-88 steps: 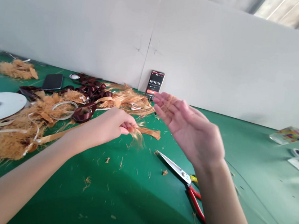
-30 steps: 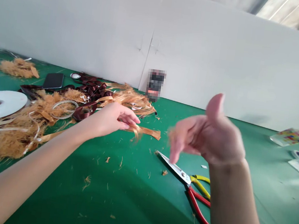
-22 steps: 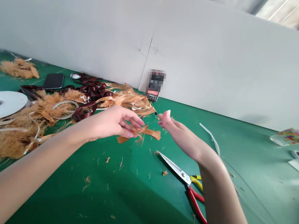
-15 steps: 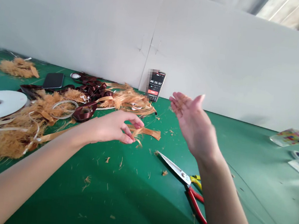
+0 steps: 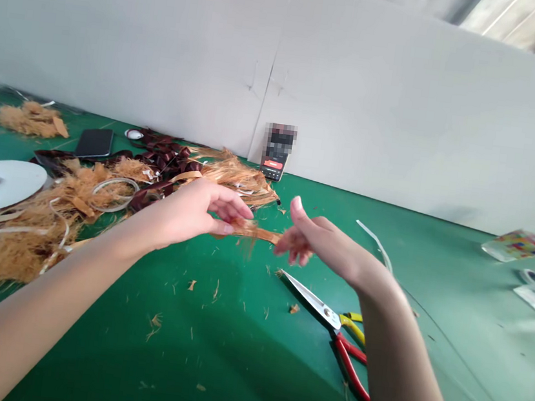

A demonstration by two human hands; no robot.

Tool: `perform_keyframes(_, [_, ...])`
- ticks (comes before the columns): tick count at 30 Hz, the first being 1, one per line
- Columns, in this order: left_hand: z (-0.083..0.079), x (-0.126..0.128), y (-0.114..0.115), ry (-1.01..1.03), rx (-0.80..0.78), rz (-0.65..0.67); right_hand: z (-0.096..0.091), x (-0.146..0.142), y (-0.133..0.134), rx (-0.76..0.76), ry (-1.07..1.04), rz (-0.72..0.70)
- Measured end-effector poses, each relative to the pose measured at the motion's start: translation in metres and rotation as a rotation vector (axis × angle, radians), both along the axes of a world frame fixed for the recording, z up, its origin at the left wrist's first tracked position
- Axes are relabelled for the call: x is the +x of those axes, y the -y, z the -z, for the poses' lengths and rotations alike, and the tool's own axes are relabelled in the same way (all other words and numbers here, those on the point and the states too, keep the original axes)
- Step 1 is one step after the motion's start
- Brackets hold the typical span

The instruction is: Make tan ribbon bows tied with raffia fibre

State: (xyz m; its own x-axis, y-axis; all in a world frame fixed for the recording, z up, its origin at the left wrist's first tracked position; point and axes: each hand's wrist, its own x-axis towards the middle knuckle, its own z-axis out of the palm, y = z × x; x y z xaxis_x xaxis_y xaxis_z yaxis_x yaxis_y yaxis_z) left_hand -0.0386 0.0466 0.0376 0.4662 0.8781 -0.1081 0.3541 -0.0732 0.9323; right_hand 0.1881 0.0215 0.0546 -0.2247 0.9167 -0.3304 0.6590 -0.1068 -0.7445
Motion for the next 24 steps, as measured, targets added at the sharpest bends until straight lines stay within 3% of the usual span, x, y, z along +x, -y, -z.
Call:
perform_keyframes(2, [-0.001,0.001,0.002,0.008,-0.039,0.031,0.011,-0.001,-0.004,0.074,0.005,0.145])
perform_keyframes(6, [0.001,0.004,0.004,-0.070,-0.121,0.058,0.020,-0.005,-0.009,0.291,-0.235,0.191])
perform_keyframes(10, [0.007,0.004,0.003,-0.115,-0.133,0.089,0.008,-0.009,-0.007,0.520,-0.670,0.153])
perform_keyframes(13, [0.009,0.002,0.001,-0.127,-0.072,0.066,-0.006,-0.003,-0.001,0.481,-0.830,0.092])
perform_keyframes(16, [0.007,0.001,0.000,-0.129,0.022,-0.030,-0.013,0.005,0.005,0.244,-0.742,-0.061])
perform_keyframes(19, [0.002,0.000,0.001,-0.068,0.105,-0.146,-0.012,0.003,0.006,-0.058,-0.491,-0.273])
perform_keyframes(21, [-0.002,0.001,0.002,-0.004,0.098,-0.172,-0.006,-0.003,0.006,-0.127,-0.289,-0.237])
perform_keyframes(24, [-0.001,0.002,0.003,0.068,0.000,-0.111,0.006,-0.008,0.003,-0.030,-0.130,-0.019])
